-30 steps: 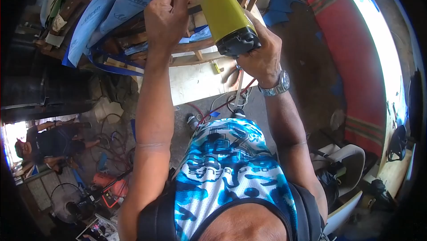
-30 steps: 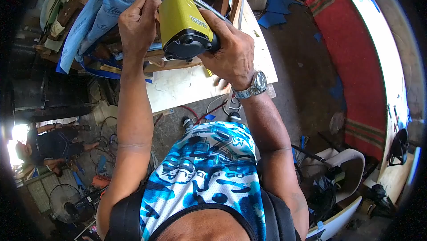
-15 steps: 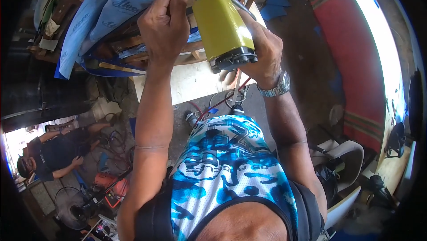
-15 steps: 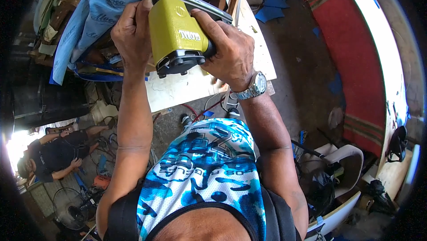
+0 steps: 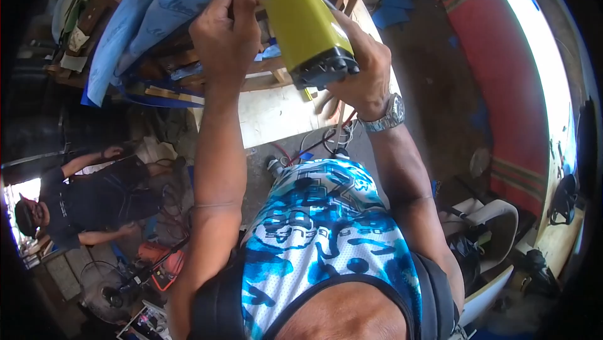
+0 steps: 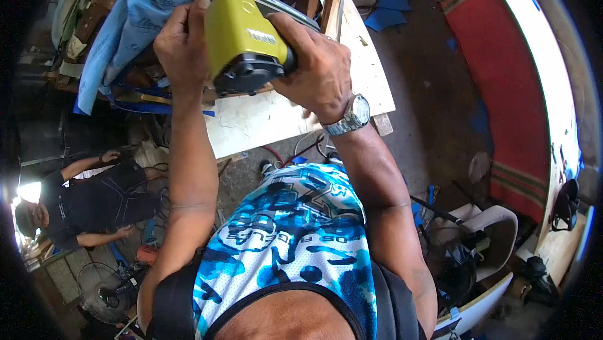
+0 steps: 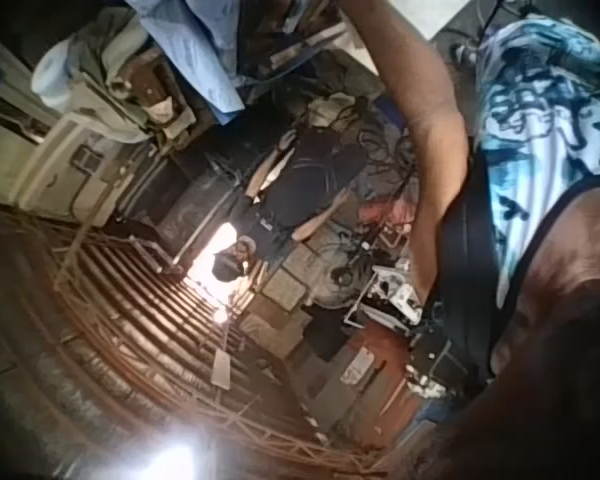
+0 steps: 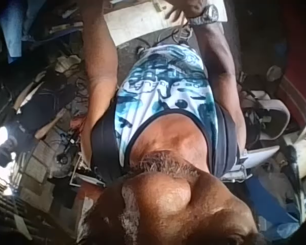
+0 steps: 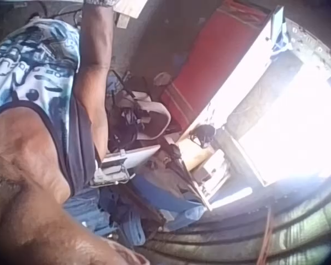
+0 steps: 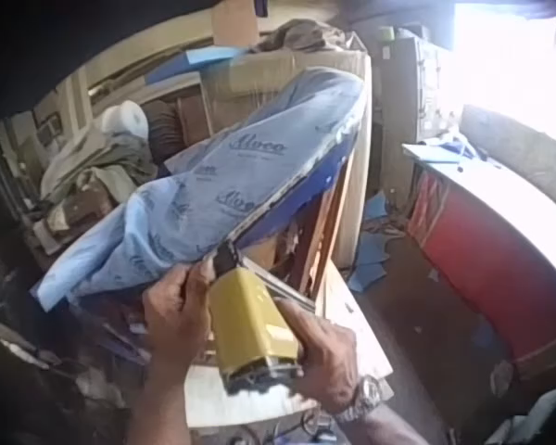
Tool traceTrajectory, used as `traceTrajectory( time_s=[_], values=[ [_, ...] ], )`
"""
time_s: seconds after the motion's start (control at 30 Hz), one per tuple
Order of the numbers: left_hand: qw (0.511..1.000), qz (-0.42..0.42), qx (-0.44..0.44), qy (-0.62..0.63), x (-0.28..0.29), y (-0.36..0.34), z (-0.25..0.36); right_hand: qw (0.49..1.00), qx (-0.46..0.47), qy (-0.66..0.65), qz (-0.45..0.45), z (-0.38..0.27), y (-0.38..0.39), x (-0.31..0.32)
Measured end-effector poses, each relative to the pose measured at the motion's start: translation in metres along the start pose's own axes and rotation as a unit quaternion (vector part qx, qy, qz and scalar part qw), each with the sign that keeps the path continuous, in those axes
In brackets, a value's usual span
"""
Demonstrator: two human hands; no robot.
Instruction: Reupholstering a wooden chair frame by stapling fabric and foam padding using a pneumatic staple gun.
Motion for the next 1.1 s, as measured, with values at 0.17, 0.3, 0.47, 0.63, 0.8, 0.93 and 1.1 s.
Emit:
traceTrajectory(
  time_s=[0.17,0.3,0.47,0.63,0.8,0.93,1.1],
  values=[
    [0.996,-0.017,-0.082,-0.037,-0.003,0.002,-0.005,1.0,0.013,-0.026,0.007,0.001,0.009,0.002],
    [0.985,-0.013,-0.169,-0.042,-0.001,0.008,-0.002,1.0,0.002,-0.018,-0.011,0.002,0.014,-0.004],
    [0.993,-0.041,-0.095,-0.059,-0.006,0.004,0.0,1.0,0.006,-0.022,-0.009,0.006,0.013,-0.005],
    [0.989,-0.04,-0.125,-0.066,-0.007,0.003,0.004,1.0,0.003,-0.01,-0.025,0.006,0.011,-0.005],
    [0.992,-0.083,-0.045,-0.085,-0.008,0.002,-0.004,0.999,0.001,-0.011,-0.032,0.009,0.011,-0.011],
    [0.991,-0.085,-0.062,-0.083,0.003,0.004,-0.009,0.997,0.002,0.052,-0.061,-0.009,0.007,-0.01],
    [0.987,-0.095,-0.126,-0.022,-0.002,-0.001,0.002,0.999,-0.018,0.031,-0.012,-0.016,0.009,-0.019]
  ],
)
Point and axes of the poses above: each hand's wrist, its own y-axis away from the middle knuckle, its own x-axis out of the back of the hand, z = x × y, the point moved 7 cm from there along -y, towards the middle knuckle, and after that the axes turned 11 degrees about y, right-handed, at the moved point
